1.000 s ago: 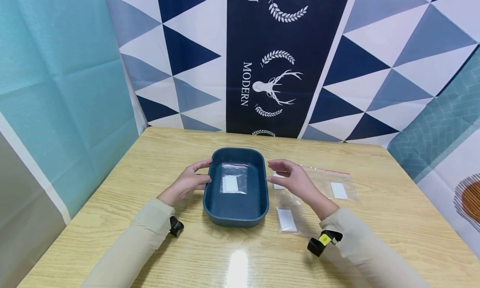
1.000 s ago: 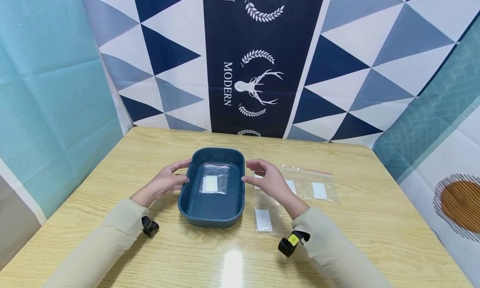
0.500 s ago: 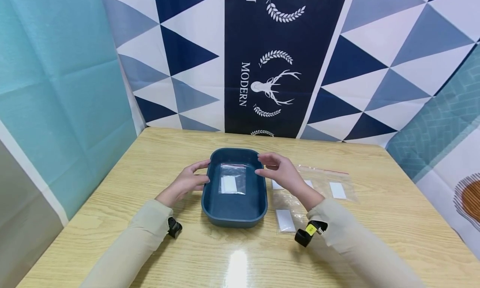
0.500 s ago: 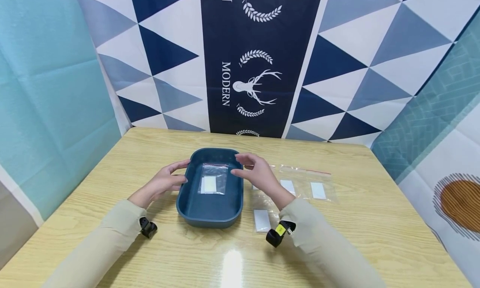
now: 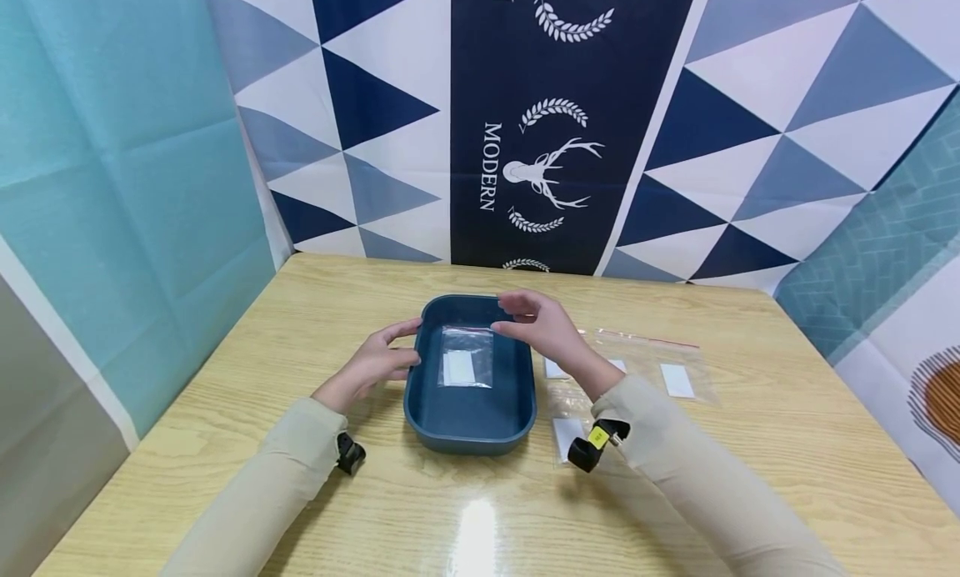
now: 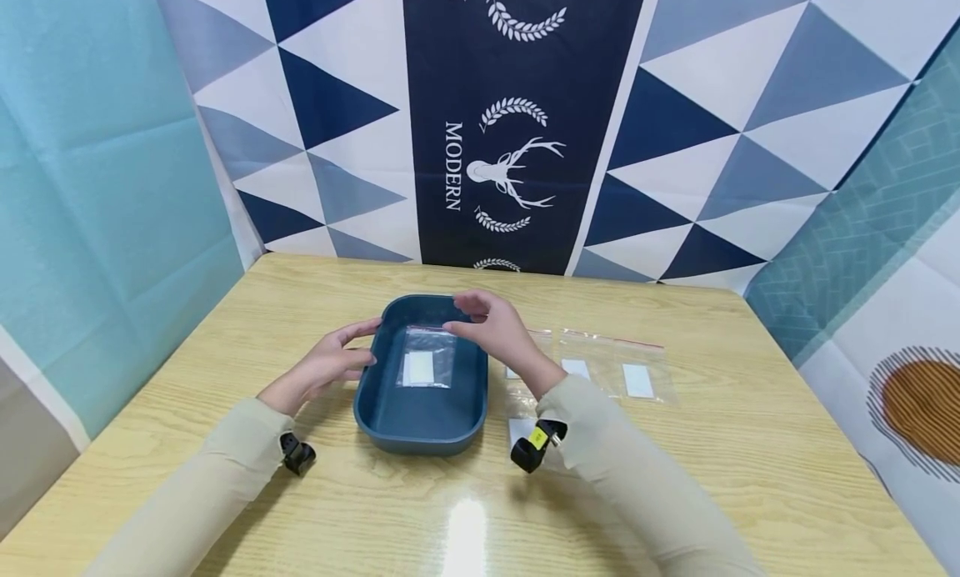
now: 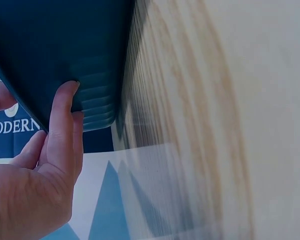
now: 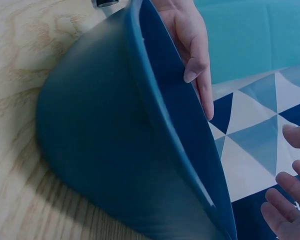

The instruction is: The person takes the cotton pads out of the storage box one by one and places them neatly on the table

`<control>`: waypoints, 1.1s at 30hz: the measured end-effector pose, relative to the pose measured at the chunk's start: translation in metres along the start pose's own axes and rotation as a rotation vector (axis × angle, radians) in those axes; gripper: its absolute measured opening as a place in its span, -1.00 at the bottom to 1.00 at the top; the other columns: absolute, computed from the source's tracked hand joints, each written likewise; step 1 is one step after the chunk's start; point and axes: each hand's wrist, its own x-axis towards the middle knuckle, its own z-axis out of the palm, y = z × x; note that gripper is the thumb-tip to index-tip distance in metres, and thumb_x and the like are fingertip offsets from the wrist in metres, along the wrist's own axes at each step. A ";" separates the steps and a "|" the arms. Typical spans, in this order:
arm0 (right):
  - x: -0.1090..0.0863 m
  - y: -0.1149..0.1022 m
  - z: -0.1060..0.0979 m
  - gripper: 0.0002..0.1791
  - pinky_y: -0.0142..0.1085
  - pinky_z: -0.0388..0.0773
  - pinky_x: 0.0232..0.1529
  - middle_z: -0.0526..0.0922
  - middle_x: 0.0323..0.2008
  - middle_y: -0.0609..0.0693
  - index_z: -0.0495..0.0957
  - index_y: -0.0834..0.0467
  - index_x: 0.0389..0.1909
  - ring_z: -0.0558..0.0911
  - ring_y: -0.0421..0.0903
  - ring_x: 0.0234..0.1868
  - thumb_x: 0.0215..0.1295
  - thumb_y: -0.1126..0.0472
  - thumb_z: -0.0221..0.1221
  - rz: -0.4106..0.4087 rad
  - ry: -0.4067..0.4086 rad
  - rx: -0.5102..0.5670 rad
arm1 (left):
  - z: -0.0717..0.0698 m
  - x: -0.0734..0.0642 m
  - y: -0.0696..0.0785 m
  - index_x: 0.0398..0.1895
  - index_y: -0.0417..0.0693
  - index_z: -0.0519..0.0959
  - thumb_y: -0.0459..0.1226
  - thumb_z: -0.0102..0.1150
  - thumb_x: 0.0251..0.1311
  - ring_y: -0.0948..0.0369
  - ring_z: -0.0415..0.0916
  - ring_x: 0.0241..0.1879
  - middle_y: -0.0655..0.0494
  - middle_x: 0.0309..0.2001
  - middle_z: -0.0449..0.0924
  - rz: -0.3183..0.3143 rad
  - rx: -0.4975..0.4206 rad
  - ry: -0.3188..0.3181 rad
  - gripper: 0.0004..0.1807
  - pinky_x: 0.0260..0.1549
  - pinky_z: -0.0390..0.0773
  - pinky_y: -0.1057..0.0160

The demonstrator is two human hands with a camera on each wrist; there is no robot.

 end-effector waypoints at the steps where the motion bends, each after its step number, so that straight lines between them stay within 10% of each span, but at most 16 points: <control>1: 0.002 0.000 0.001 -0.41 -0.09 0.39 0.12 0.49 0.11 0.10 0.44 0.17 0.17 0.42 0.09 0.15 0.11 0.10 0.31 0.007 0.000 0.002 | 0.000 0.000 0.000 0.40 0.00 0.16 -0.51 0.04 0.12 -0.04 0.46 0.02 -0.03 0.35 0.13 -0.001 -0.002 0.001 -0.26 -0.15 0.57 0.09; 33: 0.054 -0.005 0.042 -0.49 -0.15 0.44 0.08 0.52 0.05 0.09 0.46 0.14 0.13 0.46 0.01 0.09 0.14 0.16 0.29 0.147 0.063 0.068 | 0.000 -0.001 0.003 0.40 0.00 0.16 -0.49 0.05 0.13 -0.06 0.45 0.04 -0.04 0.35 0.13 -0.015 0.005 0.007 -0.27 -0.13 0.56 0.06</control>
